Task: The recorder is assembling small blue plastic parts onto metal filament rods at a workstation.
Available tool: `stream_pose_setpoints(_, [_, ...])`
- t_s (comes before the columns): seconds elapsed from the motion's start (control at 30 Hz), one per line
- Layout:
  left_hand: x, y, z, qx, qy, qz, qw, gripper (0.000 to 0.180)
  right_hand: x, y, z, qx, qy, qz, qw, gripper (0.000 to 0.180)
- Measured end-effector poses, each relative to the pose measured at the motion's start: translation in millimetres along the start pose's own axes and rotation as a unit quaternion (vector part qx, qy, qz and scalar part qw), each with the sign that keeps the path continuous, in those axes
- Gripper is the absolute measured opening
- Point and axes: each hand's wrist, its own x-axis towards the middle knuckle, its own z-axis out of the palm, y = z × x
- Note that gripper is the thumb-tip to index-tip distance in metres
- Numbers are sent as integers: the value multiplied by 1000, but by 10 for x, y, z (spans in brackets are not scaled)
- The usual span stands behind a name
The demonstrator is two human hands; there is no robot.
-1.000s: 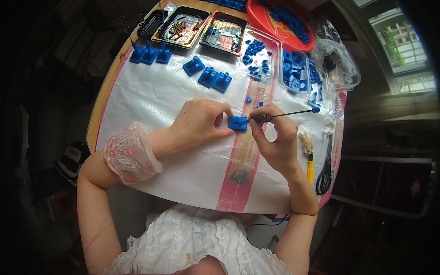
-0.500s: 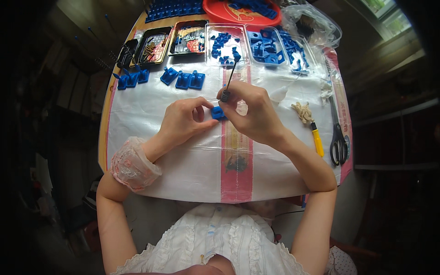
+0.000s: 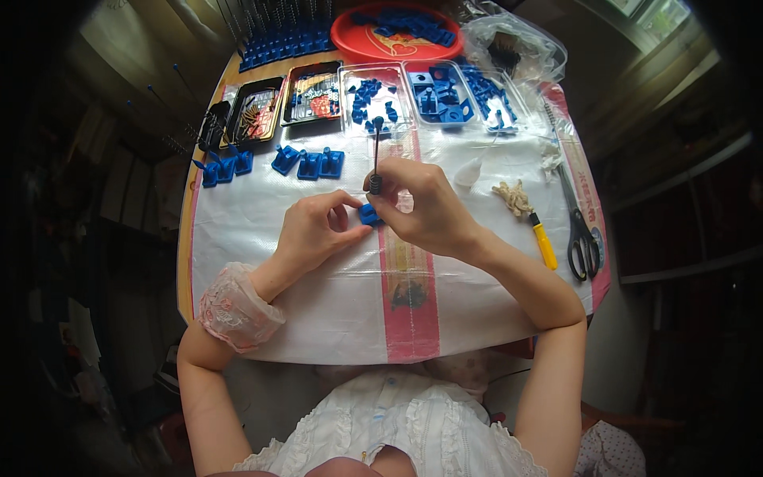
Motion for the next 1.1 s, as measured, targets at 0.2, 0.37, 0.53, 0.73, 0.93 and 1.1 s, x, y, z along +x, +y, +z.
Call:
stream_pose_setpoints(0.2, [-2,-20,0,4,3,13,1000,30,-12,13,-2,-20,-9,8,1000,15])
stream_pose_setpoints(0.37, [-10,-21,-18,4,-1,7,1000,30,0,-17,16,-13,1,0,1000,14])
stream_pose_setpoints(0.53, [-16,-23,-30,-5,0,10,1000,30,5,-15,10,-11,-5,17,1000,14])
stream_pose_setpoints(0.73, [-21,-57,-16,-11,8,17,1000,30,-4,-19,11,-8,-8,22,1000,15])
stream_pose_setpoints(0.93, [-20,-70,-2,-20,12,26,999,29,-16,-4,0,-21,-15,24,999,16])
stream_pose_setpoints(1.1, [-24,-83,-8,-20,13,25,999,28,-24,-16,25,-14,-7,40,999,15])
